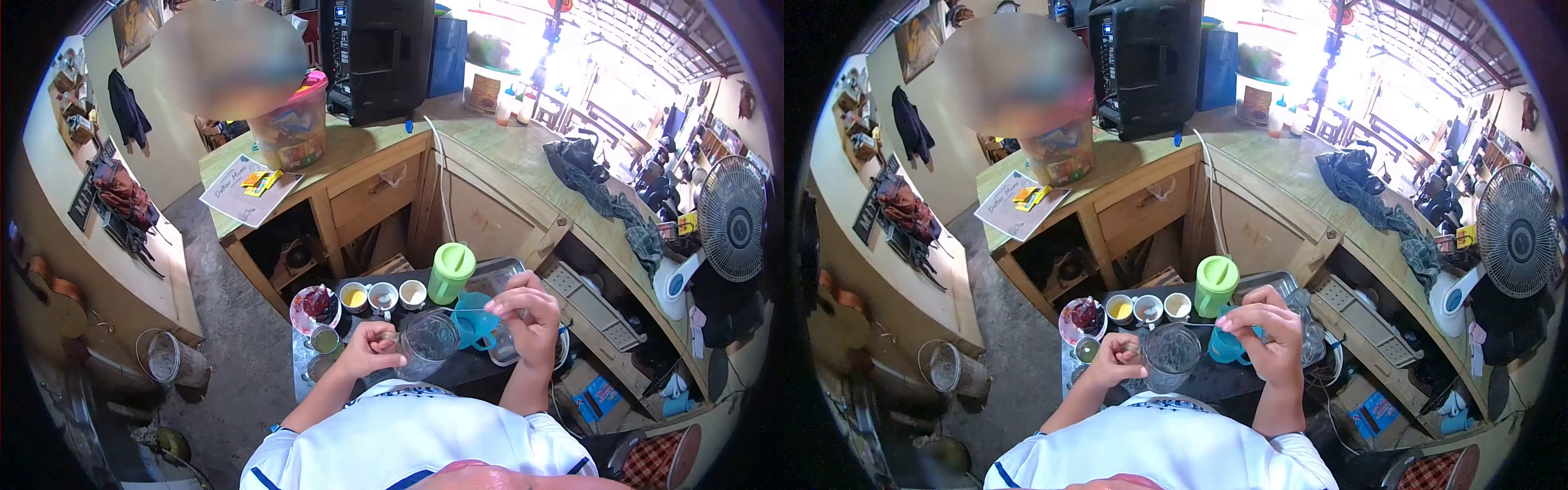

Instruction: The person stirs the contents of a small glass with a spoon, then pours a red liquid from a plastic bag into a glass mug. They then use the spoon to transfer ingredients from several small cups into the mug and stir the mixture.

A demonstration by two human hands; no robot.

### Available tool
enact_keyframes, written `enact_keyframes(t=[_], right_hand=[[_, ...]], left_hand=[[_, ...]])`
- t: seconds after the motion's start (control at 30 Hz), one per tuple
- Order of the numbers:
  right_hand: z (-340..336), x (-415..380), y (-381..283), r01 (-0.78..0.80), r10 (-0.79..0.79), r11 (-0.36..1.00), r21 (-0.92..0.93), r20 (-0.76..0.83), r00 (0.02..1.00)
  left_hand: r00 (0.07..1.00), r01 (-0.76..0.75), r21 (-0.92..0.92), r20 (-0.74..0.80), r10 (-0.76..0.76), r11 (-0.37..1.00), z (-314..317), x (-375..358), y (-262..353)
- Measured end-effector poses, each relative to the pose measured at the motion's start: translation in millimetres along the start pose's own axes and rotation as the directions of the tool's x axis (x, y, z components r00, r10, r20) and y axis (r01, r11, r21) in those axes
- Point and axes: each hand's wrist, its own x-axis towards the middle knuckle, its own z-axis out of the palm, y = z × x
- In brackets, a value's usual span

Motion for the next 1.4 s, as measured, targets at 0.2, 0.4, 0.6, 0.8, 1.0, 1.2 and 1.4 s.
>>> enact_keyframes(t=[0.2,0.4,0.6,0.8,1.0,1.2,1.4], right_hand=[[14,-2,0,0.085,-0.05,0.984,-0.158,0.212,0.976],[23,-5,-2,0.136,-0.092,0.958,-0.251,0.178,0.98],[11,-21,8,0.124,-0.145,0.986,-0.116,-0.197,0.97],[11,-24,11,0.051,0.011,0.969,-0.24,0.251,0.968],[32,-32,20,0.133,-0.102,0.987,-0.094,0.277,0.955],[9,-38,14,0.133,-0.132,0.989,0.059,-0.022,0.991],[-3,-56,32,-0.064,0.12,0.905,0.42,-0.108,0.987]], left_hand=[[1.0,-0.005,0.125,0.007,0.005,0.992,6,1,11],[1.0,0.007,0.252,0.007,-0.008,0.968,6,0,13],[0.995,-0.087,0.447,-0.003,0.098,0.89,7,2,24],[0.984,-0.117,0.586,-0.039,0.172,0.802,8,5,25],[0.958,-0.235,0.684,0.044,0.282,0.691,12,8,30],[0.901,-0.349,0.731,0.09,0.425,0.586,9,12,27],[0.848,-0.415,0.758,0.121,0.517,0.503,13,17,26]])
